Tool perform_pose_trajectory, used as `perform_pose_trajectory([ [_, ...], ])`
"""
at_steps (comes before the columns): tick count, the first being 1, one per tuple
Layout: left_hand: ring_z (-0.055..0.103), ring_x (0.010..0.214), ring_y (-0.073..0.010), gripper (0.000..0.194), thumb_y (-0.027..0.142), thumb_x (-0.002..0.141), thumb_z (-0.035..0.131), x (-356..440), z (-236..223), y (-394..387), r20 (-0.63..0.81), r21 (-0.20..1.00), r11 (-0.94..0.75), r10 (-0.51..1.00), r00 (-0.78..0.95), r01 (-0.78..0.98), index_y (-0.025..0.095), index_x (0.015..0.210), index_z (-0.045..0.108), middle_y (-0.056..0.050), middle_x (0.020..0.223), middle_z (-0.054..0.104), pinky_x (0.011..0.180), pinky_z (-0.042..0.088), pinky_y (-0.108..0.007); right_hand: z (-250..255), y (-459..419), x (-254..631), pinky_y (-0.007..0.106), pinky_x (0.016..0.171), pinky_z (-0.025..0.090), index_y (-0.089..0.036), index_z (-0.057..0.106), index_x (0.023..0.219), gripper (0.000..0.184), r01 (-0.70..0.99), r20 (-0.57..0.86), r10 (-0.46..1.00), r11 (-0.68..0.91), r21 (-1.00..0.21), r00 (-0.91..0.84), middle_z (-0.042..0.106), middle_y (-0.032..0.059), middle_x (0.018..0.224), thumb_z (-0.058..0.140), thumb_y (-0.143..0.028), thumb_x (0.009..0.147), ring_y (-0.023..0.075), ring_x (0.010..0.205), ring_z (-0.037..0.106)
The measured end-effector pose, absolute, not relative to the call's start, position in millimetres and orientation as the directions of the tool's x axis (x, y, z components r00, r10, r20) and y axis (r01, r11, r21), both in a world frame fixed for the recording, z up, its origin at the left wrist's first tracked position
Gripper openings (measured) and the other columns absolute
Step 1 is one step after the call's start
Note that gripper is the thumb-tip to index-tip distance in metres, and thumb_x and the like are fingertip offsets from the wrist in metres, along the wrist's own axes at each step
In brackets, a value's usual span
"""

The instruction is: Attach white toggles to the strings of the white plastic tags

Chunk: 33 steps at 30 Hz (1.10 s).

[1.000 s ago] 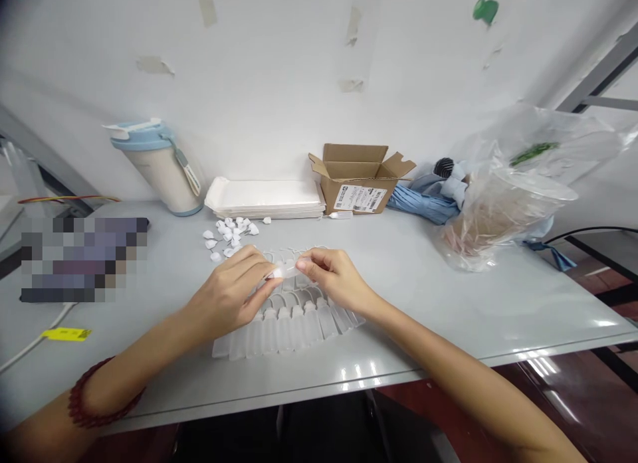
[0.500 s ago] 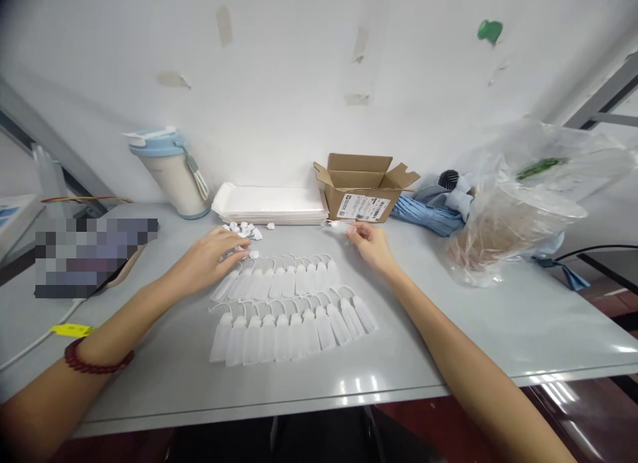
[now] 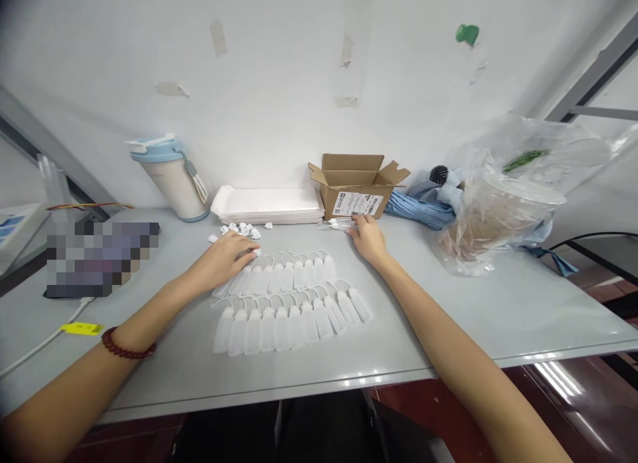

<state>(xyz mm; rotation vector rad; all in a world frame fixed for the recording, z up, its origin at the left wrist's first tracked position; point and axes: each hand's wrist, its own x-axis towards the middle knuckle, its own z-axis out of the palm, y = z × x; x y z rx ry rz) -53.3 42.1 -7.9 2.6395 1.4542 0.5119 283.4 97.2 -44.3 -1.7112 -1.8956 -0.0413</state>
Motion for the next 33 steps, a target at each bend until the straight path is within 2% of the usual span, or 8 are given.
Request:
perform_pose_trajectory([
  [7,0.053,0.091,-0.0255,0.025,0.027,0.084,0.045,-49,-4,46,0.214,0.282,-0.486,0.872,0.44,0.827,0.017,0.083,0.069,-0.008,0.09,0.067,0.082,0.042,-0.04,-48,97,279,0.036,0.074,0.048,-0.015,0.06,0.11,0.031,0.92,0.462,0.886,0.212,-0.329,-0.039,0.058,0.0138,0.106,0.052,-0.023,0.081,0.0242,0.086,0.058],
  [13,0.052,0.091,-0.026,0.024,0.029,0.082,0.047,-50,-5,50,0.2,0.296,-0.475,0.879,0.432,0.828,0.018,0.083,0.068,-0.007,0.089,0.068,0.083,0.041,-0.04,-48,97,278,0.038,0.081,0.047,-0.016,0.06,0.116,0.036,0.945,0.492,0.867,0.22,-0.243,-0.075,0.056,0.0146,0.109,0.049,-0.02,0.083,0.0278,0.103,0.052],
  [17,0.052,0.092,-0.0261,0.024,0.032,0.081,0.046,-50,-5,49,0.226,0.328,-0.465,0.884,0.409,0.823,0.017,0.083,0.066,-0.007,0.09,0.068,0.081,0.042,-0.039,-47,95,275,0.036,0.081,0.047,-0.016,0.064,0.11,0.03,0.946,0.49,0.865,0.242,-0.217,-0.109,0.055,0.014,0.109,0.05,-0.02,0.083,0.0272,0.104,0.05],
  [22,0.053,0.093,-0.0243,0.026,0.035,0.081,0.046,-49,1,45,0.274,0.406,-0.43,0.899,0.342,0.806,0.018,0.086,0.065,-0.005,0.095,0.068,0.08,0.043,-0.036,-44,94,272,0.036,0.083,0.045,-0.013,0.064,0.108,0.028,0.955,0.47,0.878,0.212,-0.207,-0.093,0.056,0.0149,0.11,0.051,-0.021,0.084,0.027,0.105,0.05],
  [33,0.058,0.085,-0.0207,0.023,0.035,0.079,0.051,-44,11,35,0.326,0.509,-0.384,0.914,0.24,0.771,0.02,0.087,0.066,-0.004,0.093,0.069,0.076,0.045,-0.033,-35,91,266,0.036,0.079,0.045,-0.013,0.058,0.112,0.033,0.945,0.478,0.875,0.211,-0.251,-0.069,0.056,0.0171,0.111,0.052,-0.024,0.081,0.0284,0.102,0.052],
])
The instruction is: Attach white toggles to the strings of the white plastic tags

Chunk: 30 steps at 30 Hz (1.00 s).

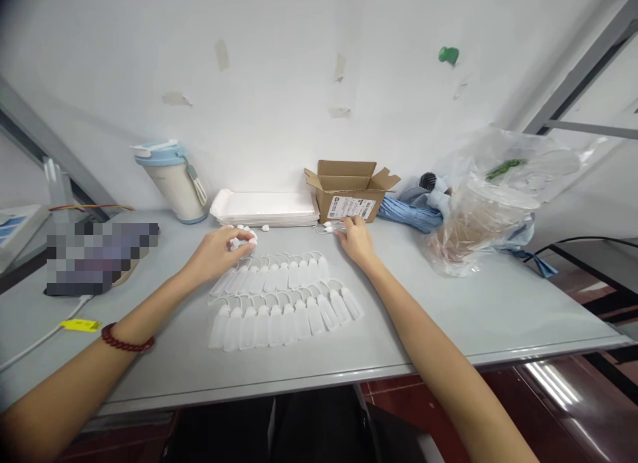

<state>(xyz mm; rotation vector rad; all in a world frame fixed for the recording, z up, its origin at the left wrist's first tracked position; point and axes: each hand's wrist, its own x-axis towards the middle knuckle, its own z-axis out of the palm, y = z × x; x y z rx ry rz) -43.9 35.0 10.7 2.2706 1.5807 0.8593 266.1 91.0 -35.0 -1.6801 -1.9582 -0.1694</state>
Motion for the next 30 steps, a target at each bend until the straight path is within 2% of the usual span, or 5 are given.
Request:
perform_pose_trajectory([
  [5,0.058,0.083,-0.02,0.02,0.035,0.077,0.055,-46,12,27,0.329,0.536,-0.369,0.92,0.215,0.759,0.02,0.085,0.066,-0.004,0.092,0.069,0.072,0.046,-0.032,-5,66,260,0.027,0.064,0.04,-0.015,0.06,0.078,0.013,0.898,0.243,0.945,0.291,-0.33,-0.217,0.062,0.0074,0.076,0.052,-0.025,0.078,0.0173,0.07,0.054],
  [9,0.057,0.084,-0.0193,0.021,0.037,0.078,0.056,-45,13,20,0.316,0.539,-0.399,0.912,0.261,0.742,0.02,0.086,0.065,-0.004,0.094,0.068,0.072,0.046,-0.031,18,40,252,0.024,0.05,0.031,-0.016,0.053,0.061,0.023,0.801,-0.032,0.916,0.331,-0.499,-0.399,0.052,-0.0011,0.057,0.049,-0.033,0.077,0.0104,0.053,0.043],
  [15,0.057,0.084,-0.0191,0.02,0.037,0.078,0.056,-38,17,8,0.297,0.568,-0.406,0.913,0.281,0.716,0.021,0.087,0.065,-0.004,0.095,0.067,0.068,0.046,-0.029,20,34,248,0.023,0.046,0.024,-0.017,0.05,0.056,0.028,0.767,-0.176,0.878,0.272,-0.581,-0.445,0.043,-0.005,0.049,0.053,-0.039,0.074,0.0072,0.047,0.033],
  [24,0.058,0.087,-0.0195,0.019,0.036,0.08,0.055,-32,17,-1,0.284,0.586,-0.425,0.905,0.317,0.69,0.022,0.087,0.064,-0.004,0.096,0.067,0.07,0.047,-0.031,13,37,246,0.025,0.045,0.028,-0.018,0.045,0.04,0.038,0.847,-0.193,0.931,0.178,-0.501,-0.309,0.046,-0.0006,0.039,0.048,-0.036,0.073,0.0091,0.041,0.038],
  [30,0.06,0.082,-0.019,0.019,0.038,0.076,0.059,-25,24,-6,0.212,0.722,-0.358,0.929,0.303,0.592,0.021,0.083,0.065,-0.003,0.091,0.069,0.07,0.049,-0.032,11,37,241,0.024,0.047,0.031,-0.017,0.048,0.052,0.034,0.829,-0.012,0.981,0.156,-0.537,-0.192,0.053,-0.0005,0.046,0.049,-0.04,0.077,0.0095,0.043,0.044],
])
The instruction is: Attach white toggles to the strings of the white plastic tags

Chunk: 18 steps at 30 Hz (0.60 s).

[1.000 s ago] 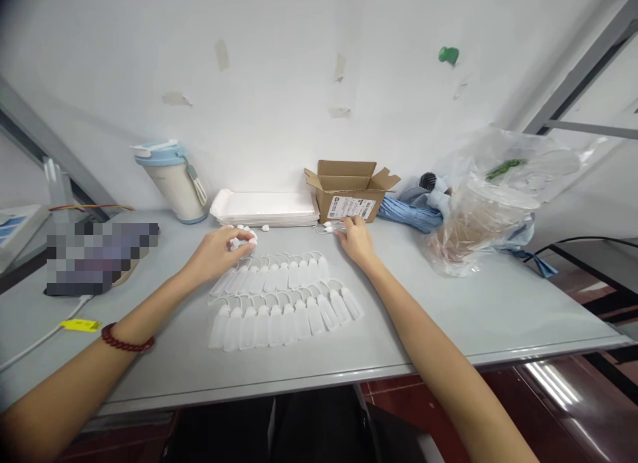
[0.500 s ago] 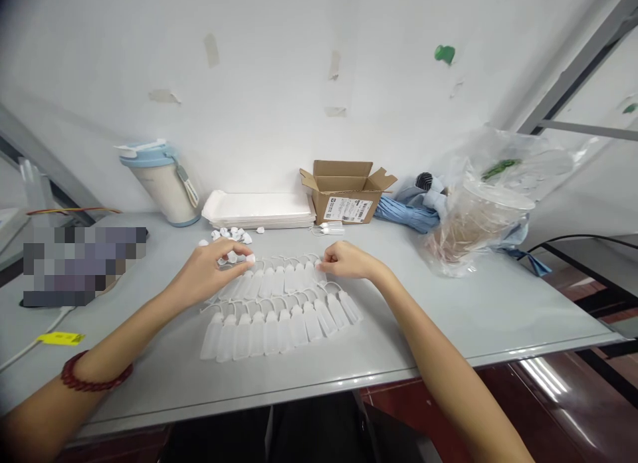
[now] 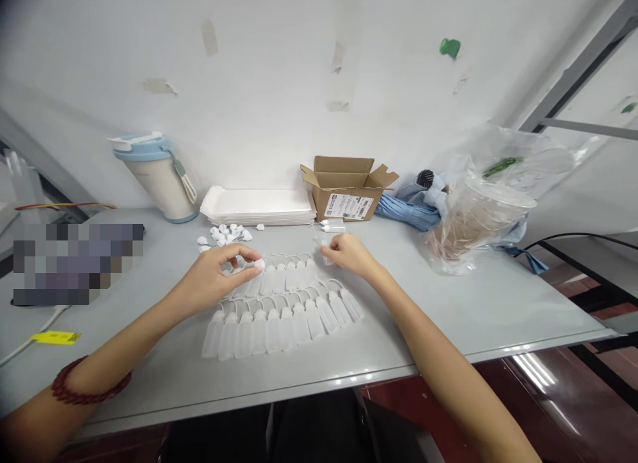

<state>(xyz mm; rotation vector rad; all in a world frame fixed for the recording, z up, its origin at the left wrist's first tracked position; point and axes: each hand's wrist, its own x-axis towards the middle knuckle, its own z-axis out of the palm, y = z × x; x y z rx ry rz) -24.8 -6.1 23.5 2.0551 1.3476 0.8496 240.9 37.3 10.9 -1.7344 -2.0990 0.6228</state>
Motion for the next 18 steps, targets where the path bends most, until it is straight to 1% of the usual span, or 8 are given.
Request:
perform_pose_trajectory([
  [2,0.062,0.079,-0.0182,0.021,0.039,0.074,0.062,-22,28,-8,0.116,0.835,-0.266,0.941,0.318,0.482,0.02,0.082,0.065,-0.004,0.089,0.07,0.069,0.05,-0.032,12,33,236,0.023,0.049,0.034,-0.018,0.047,0.059,0.032,0.776,0.118,0.977,0.213,-0.594,-0.178,0.053,-0.0019,0.049,0.05,-0.043,0.079,0.0092,0.045,0.047],
  [4,0.064,0.081,-0.0184,0.024,0.04,0.073,0.064,-20,31,-9,0.036,0.913,-0.168,0.941,0.337,0.373,0.019,0.083,0.064,-0.005,0.089,0.07,0.07,0.051,-0.031,13,26,229,0.023,0.051,0.037,-0.018,0.046,0.066,0.031,0.677,0.198,0.962,0.272,-0.684,-0.186,0.054,-0.0028,0.054,0.051,-0.046,0.08,0.0094,0.046,0.051],
  [7,0.065,0.084,-0.019,0.026,0.041,0.072,0.065,-17,32,-11,-0.016,0.949,-0.094,0.939,0.343,0.302,0.019,0.086,0.064,-0.006,0.091,0.071,0.071,0.052,-0.032,15,13,218,0.022,0.047,0.04,-0.019,0.047,0.076,0.033,0.497,0.206,0.952,0.296,-0.816,-0.228,0.055,-0.0027,0.06,0.053,-0.05,0.081,0.0111,0.049,0.058],
  [9,0.065,0.082,-0.0184,0.026,0.041,0.073,0.064,-14,30,-12,-0.01,0.952,-0.096,0.94,0.34,0.291,0.019,0.088,0.064,-0.006,0.09,0.071,0.07,0.052,-0.031,16,5,210,0.021,0.045,0.042,-0.018,0.049,0.081,0.034,0.415,0.207,0.943,0.304,-0.858,-0.262,0.057,-0.0014,0.065,0.057,-0.051,0.079,0.0113,0.052,0.059],
  [13,0.062,0.074,-0.0153,0.027,0.04,0.075,0.062,-11,28,-14,0.015,0.957,-0.104,0.951,0.309,0.272,0.019,0.092,0.067,-0.004,0.086,0.07,0.067,0.051,-0.03,17,-8,199,0.022,0.048,0.047,-0.018,0.054,0.088,0.032,0.356,0.253,0.903,0.376,-0.855,-0.347,0.061,0.001,0.077,0.06,-0.047,0.079,0.0092,0.054,0.058],
  [18,0.059,0.068,-0.0129,0.026,0.041,0.076,0.062,-11,29,-15,0.034,0.967,-0.103,0.96,0.279,0.234,0.02,0.089,0.069,-0.002,0.082,0.069,0.065,0.049,-0.027,18,-16,193,0.022,0.049,0.045,-0.018,0.057,0.088,0.024,0.434,0.263,0.874,0.44,-0.786,-0.408,0.059,-0.0011,0.069,0.059,-0.041,0.081,0.0082,0.052,0.053],
])
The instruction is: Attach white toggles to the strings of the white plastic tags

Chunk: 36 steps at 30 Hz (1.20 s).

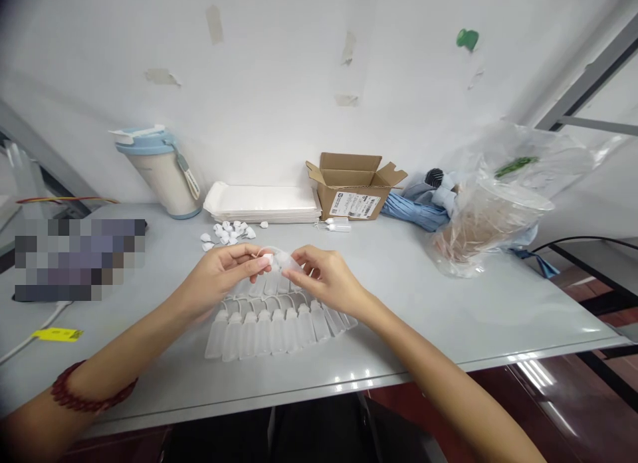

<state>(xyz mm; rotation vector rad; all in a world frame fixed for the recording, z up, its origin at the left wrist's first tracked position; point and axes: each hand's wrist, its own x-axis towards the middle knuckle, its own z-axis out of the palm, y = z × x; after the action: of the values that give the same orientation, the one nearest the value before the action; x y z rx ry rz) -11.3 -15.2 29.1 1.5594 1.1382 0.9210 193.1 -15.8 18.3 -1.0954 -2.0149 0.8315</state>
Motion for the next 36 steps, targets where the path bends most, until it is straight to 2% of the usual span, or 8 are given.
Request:
perform_pose_trajectory([
  [8,0.06,0.075,-0.0151,0.024,0.041,0.075,0.063,-13,29,-15,0.084,0.955,-0.162,0.952,0.293,0.25,0.022,0.089,0.07,-0.001,0.086,0.069,0.069,0.049,-0.028,21,-18,191,0.022,0.054,0.043,-0.018,0.061,0.087,0.018,0.465,0.299,0.841,0.507,-0.726,-0.45,0.063,0.0015,0.079,0.058,-0.035,0.082,0.008,0.057,0.05],
  [14,0.061,0.076,-0.0161,0.024,0.042,0.076,0.062,-16,31,-16,0.091,0.946,-0.188,0.937,0.338,0.265,0.022,0.087,0.07,-0.002,0.084,0.07,0.066,0.049,-0.027,20,-20,188,0.022,0.054,0.042,-0.018,0.063,0.092,0.019,0.46,0.381,0.81,0.572,-0.679,-0.445,0.063,0.0024,0.082,0.06,-0.033,0.082,0.0076,0.056,0.049],
  [21,0.061,0.077,-0.0159,0.025,0.041,0.078,0.061,-17,32,-19,0.117,0.93,-0.226,0.93,0.349,0.291,0.019,0.088,0.07,-0.003,0.085,0.069,0.067,0.048,-0.026,22,-25,185,0.022,0.054,0.04,-0.015,0.065,0.091,0.02,0.489,0.408,0.803,0.591,-0.642,-0.434,0.063,0.003,0.075,0.059,-0.033,0.084,0.0083,0.056,0.048],
  [29,0.056,0.065,-0.0125,0.025,0.039,0.078,0.061,-13,22,-17,0.045,0.94,-0.165,0.929,0.368,0.299,0.015,0.08,0.068,-0.003,0.074,0.066,0.059,0.045,-0.023,19,-23,188,0.022,0.052,0.039,-0.015,0.064,0.09,0.023,0.458,0.345,0.869,0.483,-0.746,-0.354,0.062,0.0018,0.069,0.056,-0.035,0.085,0.0087,0.055,0.049],
  [36,0.058,0.071,-0.0131,0.022,0.037,0.078,0.062,-11,22,-20,0.064,0.954,-0.168,0.922,0.382,0.247,0.016,0.082,0.067,-0.002,0.079,0.066,0.065,0.047,-0.023,13,-18,186,0.02,0.045,0.034,-0.016,0.058,0.086,0.024,0.285,0.237,0.921,0.327,-0.901,-0.309,0.058,-0.0014,0.066,0.054,-0.04,0.085,0.0055,0.047,0.042],
])
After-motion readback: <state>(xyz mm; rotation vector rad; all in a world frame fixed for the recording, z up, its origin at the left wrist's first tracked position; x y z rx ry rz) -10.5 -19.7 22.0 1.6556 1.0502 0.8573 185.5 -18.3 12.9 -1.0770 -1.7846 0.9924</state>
